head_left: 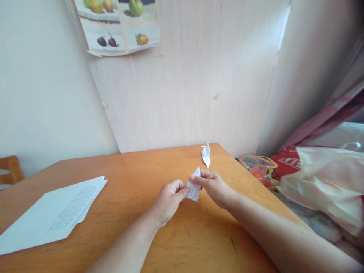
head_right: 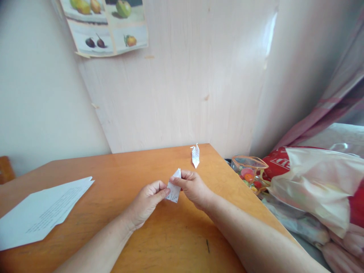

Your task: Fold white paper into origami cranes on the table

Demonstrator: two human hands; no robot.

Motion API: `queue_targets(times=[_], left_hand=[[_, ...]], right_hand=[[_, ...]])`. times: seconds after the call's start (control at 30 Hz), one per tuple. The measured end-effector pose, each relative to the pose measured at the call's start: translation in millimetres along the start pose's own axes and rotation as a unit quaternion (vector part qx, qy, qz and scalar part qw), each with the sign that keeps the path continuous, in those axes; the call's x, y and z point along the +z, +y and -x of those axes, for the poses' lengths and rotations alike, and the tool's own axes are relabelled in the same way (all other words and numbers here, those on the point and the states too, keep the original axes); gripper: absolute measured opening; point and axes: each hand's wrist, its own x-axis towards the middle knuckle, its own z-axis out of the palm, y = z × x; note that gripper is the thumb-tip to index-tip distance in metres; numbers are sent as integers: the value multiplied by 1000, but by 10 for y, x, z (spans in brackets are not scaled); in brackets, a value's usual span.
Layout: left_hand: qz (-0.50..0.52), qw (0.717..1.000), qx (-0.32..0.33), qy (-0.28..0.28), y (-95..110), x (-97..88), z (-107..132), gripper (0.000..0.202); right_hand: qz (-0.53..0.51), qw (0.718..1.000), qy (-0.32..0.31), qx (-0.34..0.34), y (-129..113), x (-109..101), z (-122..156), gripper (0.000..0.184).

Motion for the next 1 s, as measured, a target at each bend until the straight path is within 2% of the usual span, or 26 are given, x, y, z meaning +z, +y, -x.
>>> queue_targets(times=[0.17, 0.33, 0.6, 1.0], left_hand=[[45, 998, -8, 31, -21, -35, -29, 25], [95, 993, -17, 72, -87, -104, -66, 24], [129, 989, -20, 68, -72, -106, -69, 22], [107, 993, -9, 53, -52, -70, -43, 20]], right_hand=[[21, 999, -21, -18, -31, -30, 5, 29], [25, 999, -21, 0, -8, -82, -25, 33], [59, 996, -59, 35, -85, -16, 36, 34], [101, 994, -26, -8, -48, -6, 22, 38]])
